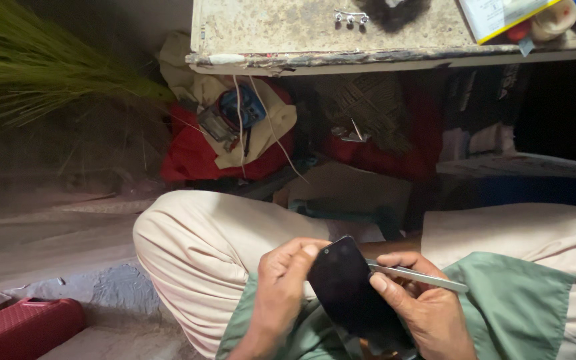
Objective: The person sits on the floor and uses a metal pry tool to work along the edge of a smartphone screen, then presses and aligns the screen assembly and an orange flex cable onto the phone body, smoothing the screen with their hand.
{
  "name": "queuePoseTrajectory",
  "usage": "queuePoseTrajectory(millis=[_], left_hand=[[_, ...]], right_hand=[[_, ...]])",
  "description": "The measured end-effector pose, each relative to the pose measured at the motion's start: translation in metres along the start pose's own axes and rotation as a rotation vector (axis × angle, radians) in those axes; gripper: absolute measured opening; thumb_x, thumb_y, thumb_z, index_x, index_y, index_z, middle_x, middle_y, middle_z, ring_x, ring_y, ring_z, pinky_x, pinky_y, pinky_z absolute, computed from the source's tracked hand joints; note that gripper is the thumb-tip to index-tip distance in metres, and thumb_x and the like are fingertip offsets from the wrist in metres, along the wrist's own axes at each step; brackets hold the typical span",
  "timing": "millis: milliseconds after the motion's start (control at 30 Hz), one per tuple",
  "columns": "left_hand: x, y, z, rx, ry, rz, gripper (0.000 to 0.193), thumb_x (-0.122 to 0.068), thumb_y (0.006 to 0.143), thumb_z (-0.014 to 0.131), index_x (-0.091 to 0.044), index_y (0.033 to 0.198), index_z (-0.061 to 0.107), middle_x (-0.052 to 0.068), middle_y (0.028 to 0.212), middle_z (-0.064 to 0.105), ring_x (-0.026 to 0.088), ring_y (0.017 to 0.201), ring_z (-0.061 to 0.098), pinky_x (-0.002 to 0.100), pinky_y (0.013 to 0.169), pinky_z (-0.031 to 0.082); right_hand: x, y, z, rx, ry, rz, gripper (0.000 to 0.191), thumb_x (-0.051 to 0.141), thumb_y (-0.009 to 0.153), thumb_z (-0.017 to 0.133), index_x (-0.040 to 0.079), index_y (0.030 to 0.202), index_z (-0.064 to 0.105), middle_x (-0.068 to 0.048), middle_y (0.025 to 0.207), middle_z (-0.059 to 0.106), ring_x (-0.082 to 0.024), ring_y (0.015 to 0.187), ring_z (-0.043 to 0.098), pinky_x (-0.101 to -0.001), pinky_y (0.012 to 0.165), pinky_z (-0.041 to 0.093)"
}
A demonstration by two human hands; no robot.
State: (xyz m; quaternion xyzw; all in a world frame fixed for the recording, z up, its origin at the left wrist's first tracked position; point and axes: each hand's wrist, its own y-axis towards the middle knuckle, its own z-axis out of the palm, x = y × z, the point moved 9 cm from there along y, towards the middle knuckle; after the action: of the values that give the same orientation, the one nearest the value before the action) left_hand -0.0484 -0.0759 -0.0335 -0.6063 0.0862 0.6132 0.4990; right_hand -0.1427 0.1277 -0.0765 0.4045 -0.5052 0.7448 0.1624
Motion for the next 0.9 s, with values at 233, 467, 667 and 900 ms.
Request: queuePoseTrajectory(millis=[233,467,667,900], left_hand=[[-0.010,-0.010,-0.002,0.005,0.016,-0.047,0.033,-0.013,0.099,0.049,0.005,0.105,0.075,0.005,0.087,0.078,0.009,0.078,0.071,0.024,0.075,0.058],[-0.010,-0.017,-0.011,-0.051,0.117,0.032,0.023,-0.009,0.100,0.057,0.005,0.093,0.074,0.002,0.076,0.072,0.006,0.068,0.064,0.023,0.064,0.055],[-0.010,-0.019,-0.013,-0.054,0.128,0.045,0.023,-0.010,0.100,0.057,0.005,0.092,0.073,0.001,0.073,0.072,0.006,0.066,0.065,0.023,0.063,0.055],[-0.015,-0.022,-0.011,-0.051,0.164,0.095,0.024,-0.011,0.100,0.058,0.005,0.093,0.074,-0.001,0.072,0.070,0.003,0.068,0.062,0.021,0.063,0.052]], right_hand=[[-0.009,0.008,0.002,0.053,0.204,0.109,0.032,-0.005,0.084,0.073,-0.004,0.114,0.065,-0.012,0.099,0.074,-0.016,0.093,0.070,-0.0290,0.083,0.055],[-0.013,0.007,-0.002,0.054,0.212,0.117,0.032,-0.005,0.084,0.073,-0.004,0.115,0.065,-0.012,0.099,0.073,-0.016,0.093,0.069,-0.0290,0.083,0.055],[-0.010,0.007,0.000,0.093,0.219,0.083,0.033,-0.004,0.084,0.073,-0.004,0.116,0.064,-0.012,0.101,0.073,-0.017,0.095,0.069,-0.0293,0.085,0.055],[-0.011,0.005,-0.002,0.070,0.230,0.081,0.034,-0.005,0.083,0.073,-0.003,0.116,0.064,-0.014,0.101,0.073,-0.018,0.095,0.069,-0.0309,0.084,0.055]])
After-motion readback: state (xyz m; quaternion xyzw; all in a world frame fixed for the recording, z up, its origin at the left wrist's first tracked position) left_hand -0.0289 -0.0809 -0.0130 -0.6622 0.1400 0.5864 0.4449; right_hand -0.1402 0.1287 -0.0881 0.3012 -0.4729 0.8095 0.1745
